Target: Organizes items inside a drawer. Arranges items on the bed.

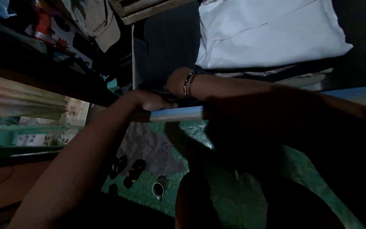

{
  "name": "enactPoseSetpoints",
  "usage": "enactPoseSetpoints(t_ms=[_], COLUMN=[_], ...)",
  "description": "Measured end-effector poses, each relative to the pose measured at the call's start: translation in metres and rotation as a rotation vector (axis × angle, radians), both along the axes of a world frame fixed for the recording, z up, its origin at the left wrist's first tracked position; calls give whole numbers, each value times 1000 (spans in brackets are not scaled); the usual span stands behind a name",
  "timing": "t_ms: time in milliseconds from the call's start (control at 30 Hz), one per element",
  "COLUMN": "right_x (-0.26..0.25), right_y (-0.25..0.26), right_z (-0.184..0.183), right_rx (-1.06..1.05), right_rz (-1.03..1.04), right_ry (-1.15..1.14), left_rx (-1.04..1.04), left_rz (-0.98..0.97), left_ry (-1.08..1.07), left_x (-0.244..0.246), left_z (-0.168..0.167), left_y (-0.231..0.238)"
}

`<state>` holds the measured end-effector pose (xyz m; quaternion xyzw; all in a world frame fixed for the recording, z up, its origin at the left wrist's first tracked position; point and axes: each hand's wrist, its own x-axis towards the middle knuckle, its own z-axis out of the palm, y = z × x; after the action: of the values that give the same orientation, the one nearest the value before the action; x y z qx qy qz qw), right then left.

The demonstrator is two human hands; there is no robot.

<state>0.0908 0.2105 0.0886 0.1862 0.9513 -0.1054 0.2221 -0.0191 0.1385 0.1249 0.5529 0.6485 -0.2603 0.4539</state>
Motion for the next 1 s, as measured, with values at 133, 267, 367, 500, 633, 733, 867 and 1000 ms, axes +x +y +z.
enactPoseSetpoints(t_ms=[133,267,367,500,633,733,867,1000], right_x=[1,20,38,47,40,28,7,15], right_y=[3,4,6,9,14,11,6,19], right_z=[-18,-18,-11,-16,-16,-14,-2,-1], right_rx=[46,22,0,-6,-163,-129,-76,-202], right_rz=[50,35,53,67,52,33,-10,36], right_ry=[100,138,179,198,120,49,-55,-44], left_rx=[121,798,795,534,658,653,744,754], left_rz=[-135,-355,-306,-215,-392,-254,-256,-217], left_ry=[70,259,358,433,309,230,260,248], left_x=[-4,0,-13,-8,-48,-8,9,7], left_z=[-12,-11,-15,-20,-38,12,2,-17], left_y=[-1,-19,-20,-4,15,38,67,84])
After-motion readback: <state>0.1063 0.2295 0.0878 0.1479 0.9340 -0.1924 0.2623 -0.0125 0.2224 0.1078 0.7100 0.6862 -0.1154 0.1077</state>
